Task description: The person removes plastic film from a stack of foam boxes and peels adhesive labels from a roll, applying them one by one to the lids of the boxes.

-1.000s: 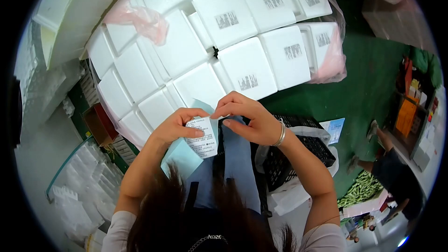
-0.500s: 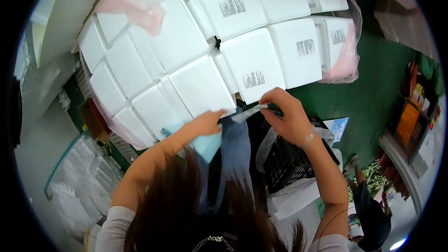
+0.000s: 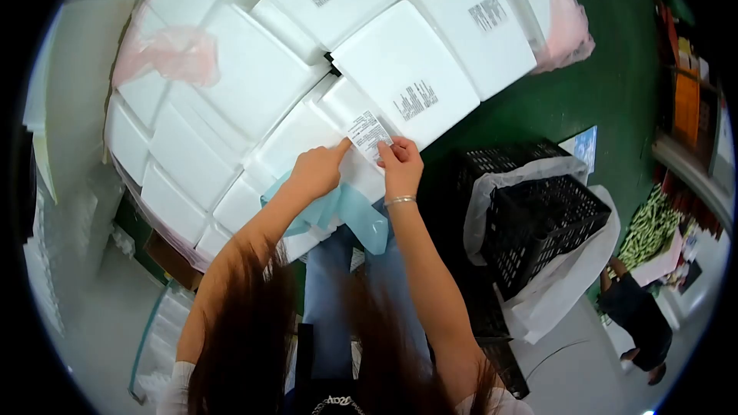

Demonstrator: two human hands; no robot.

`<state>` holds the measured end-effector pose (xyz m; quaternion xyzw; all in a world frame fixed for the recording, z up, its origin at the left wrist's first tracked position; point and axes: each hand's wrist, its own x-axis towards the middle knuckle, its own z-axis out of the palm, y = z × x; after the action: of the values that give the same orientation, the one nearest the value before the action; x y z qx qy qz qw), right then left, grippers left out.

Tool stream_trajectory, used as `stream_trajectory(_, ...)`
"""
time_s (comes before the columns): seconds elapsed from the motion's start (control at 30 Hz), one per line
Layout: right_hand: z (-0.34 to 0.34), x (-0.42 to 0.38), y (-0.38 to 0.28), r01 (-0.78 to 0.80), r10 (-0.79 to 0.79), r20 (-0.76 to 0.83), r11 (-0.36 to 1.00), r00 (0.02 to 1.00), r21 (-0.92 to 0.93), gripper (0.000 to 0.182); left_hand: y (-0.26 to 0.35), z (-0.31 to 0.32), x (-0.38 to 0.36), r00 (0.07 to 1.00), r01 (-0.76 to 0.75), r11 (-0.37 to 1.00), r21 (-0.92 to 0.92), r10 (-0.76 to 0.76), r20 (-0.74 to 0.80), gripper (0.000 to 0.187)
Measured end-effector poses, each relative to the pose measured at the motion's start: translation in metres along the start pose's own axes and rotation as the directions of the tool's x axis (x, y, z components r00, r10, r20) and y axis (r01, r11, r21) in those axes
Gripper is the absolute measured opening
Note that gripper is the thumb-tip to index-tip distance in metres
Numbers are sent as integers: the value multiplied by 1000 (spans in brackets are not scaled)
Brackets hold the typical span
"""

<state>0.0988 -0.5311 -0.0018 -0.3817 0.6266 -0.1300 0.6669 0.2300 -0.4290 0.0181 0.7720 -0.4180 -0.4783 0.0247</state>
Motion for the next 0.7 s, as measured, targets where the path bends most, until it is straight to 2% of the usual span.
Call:
stream_trajectory(0.03,6,6,6,17,-17,-17,1000,1000,-22,28,0,-3,-2,1000,2,999,-37,-3,-30,70)
stream_trajectory(0.1,11,10,18,-8,7,-76,1000,997,-20,27,6,-6,-7,1000,-1,1000,-12,0,-14,69)
stream_trajectory(0.23,15,21,30,39,-50,-151,996,987,-75,28,11,-11,-13,1000,28,1000,13,-28,12,72)
stream_trajectory(0.3,16,18,36,190,-285,-207,904,936,-384,33,8,-8,-16,1000,15,1000,13,-15,18,73)
stream_trajectory(0.33,20,15,32,160,-279,-260,903,924,-398,36,8,-7,-17,1000,10,1000,4,-10,2,74)
stream_trajectory(0.47,33,9,25,124,-269,-306,899,913,-420,36,8,-7,-21,1000,24,999,24,-24,11,74)
stream_trajectory(0.53,36,12,26,62,-261,-289,831,921,-552,43,6,-2,-17,999,-9,1000,-6,9,-42,74)
stream_trajectory(0.57,38,14,28,59,-258,-294,834,920,-549,43,4,-1,-15,999,-12,1000,-1,12,-38,74)
stream_trajectory(0.63,44,14,33,61,-348,-348,778,870,-626,52,0,2,-10,999,-10,1000,6,10,-47,75)
stream_trajectory(0.67,44,12,31,57,-345,-353,781,870,-622,52,-1,2,-9,999,-12,1000,11,12,-43,75)
stream_trajectory(0.7,42,10,28,-47,-306,-428,766,850,-641,55,0,2,-7,999,-12,1000,18,12,-34,75)
